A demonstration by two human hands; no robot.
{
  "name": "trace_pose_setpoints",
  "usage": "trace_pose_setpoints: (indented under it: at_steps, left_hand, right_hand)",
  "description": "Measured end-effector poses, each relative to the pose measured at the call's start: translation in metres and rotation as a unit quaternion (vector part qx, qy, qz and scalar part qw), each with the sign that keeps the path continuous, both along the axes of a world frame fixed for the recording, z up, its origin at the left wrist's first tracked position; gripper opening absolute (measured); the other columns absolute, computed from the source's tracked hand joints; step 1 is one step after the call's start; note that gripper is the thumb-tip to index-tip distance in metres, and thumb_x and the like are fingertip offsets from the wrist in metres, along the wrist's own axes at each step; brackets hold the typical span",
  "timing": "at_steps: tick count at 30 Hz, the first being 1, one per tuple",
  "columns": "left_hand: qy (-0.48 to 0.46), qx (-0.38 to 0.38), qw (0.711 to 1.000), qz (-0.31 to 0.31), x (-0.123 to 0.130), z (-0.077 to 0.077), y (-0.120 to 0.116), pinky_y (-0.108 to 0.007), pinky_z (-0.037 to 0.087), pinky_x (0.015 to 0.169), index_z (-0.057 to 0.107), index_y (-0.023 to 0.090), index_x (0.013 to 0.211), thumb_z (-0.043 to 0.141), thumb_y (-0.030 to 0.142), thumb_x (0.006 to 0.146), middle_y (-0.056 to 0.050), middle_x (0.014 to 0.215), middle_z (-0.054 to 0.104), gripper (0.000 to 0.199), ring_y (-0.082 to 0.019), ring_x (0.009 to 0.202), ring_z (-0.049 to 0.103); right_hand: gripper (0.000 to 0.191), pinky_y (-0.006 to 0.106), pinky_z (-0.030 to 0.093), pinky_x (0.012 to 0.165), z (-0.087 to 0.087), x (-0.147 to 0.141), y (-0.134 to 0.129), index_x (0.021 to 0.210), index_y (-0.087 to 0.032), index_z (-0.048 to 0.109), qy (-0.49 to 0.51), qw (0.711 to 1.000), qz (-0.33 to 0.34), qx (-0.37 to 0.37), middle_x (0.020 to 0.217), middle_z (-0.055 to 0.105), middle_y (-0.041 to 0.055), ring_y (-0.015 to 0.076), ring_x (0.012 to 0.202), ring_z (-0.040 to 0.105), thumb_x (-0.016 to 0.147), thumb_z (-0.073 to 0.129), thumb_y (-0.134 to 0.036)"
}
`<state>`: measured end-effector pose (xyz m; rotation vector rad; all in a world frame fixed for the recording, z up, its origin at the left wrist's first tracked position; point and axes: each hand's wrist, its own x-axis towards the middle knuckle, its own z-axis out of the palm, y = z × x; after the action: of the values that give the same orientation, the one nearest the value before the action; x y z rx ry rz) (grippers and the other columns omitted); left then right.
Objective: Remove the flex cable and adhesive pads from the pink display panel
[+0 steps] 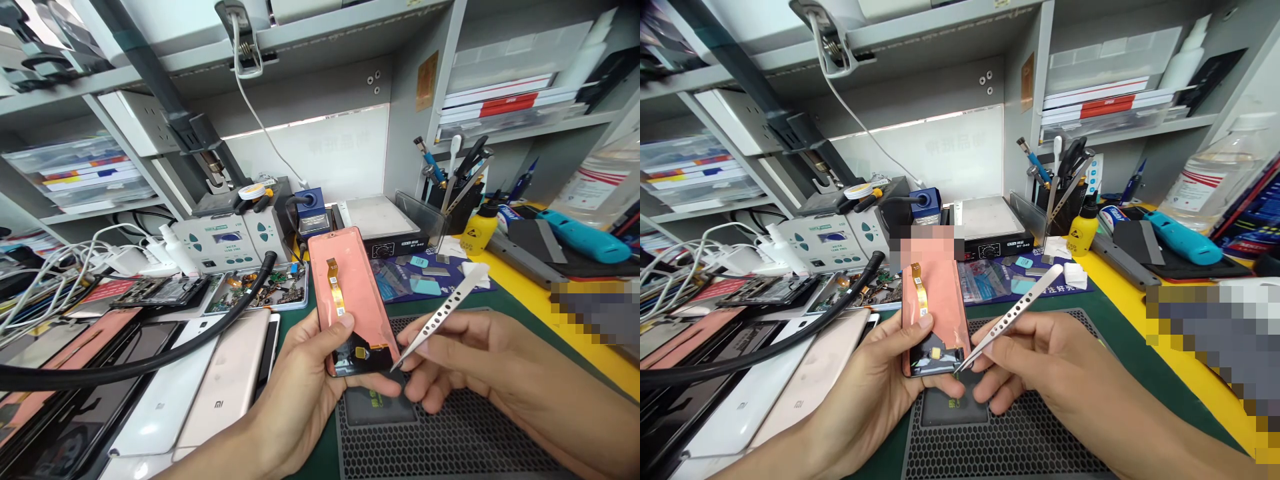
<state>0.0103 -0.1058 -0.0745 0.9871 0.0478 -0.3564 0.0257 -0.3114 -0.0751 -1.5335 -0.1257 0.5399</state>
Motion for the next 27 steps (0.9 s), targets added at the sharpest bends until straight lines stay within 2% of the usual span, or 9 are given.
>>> trace_pose_setpoints:
  at_steps: [9,14,20,27]
  left_hand:
    - [-0.001,0.002,1.000,0.000,0.0006,-0.0010,-0.0008,-0.035,0.064,0.066,0.066,0.008,0.116,0.057,0.027,0.099,-0.016,0.102,0.073,0.027,-0.023,0.082,0.071]
    - [-0.007,0.010,1.000,-0.006,0.0014,-0.0008,-0.0008,-0.035,0.064,0.068,0.067,0.007,0.108,0.055,0.025,0.100,-0.016,0.100,0.073,0.024,-0.020,0.077,0.069]
    - [0.002,0.009,1.000,0.002,0.0009,0.0003,-0.0002,-0.033,0.064,0.066,0.067,0.010,0.108,0.055,0.022,0.099,-0.014,0.099,0.073,0.020,-0.020,0.078,0.070]
    - [-0.017,-0.001,1.000,-0.008,0.0013,-0.0004,-0.0011,-0.034,0.064,0.068,0.067,0.006,0.108,0.054,0.028,0.100,-0.016,0.096,0.073,0.027,-0.020,0.073,0.070]
  right_hand:
    - [0.036,0.029,0.061,0.069,-0.0030,0.0009,-0.0015,0.092,-0.015,0.077,-0.016,0.999,0.007,-0.031,0.085,0.078,0.0108,0.0222,0.074,0.075,0.088,0.072,-0.051]
    - [0.035,0.029,0.060,0.069,-0.0016,-0.0002,-0.0017,0.093,-0.015,0.077,-0.019,0.999,0.004,-0.035,0.083,0.078,0.0101,0.0217,0.072,0.075,0.088,0.073,-0.050]
    - [0.032,0.027,0.059,0.070,0.0014,-0.0009,0.0002,0.090,-0.016,0.077,-0.003,1.000,0.007,-0.017,0.082,0.078,0.0089,0.0198,0.073,0.074,0.090,0.071,-0.048]
    - [0.034,0.028,0.062,0.066,0.0017,0.0000,0.0023,0.086,-0.016,0.079,0.025,0.999,-0.012,0.018,0.084,0.078,0.0112,0.0221,0.072,0.075,0.084,0.077,-0.050]
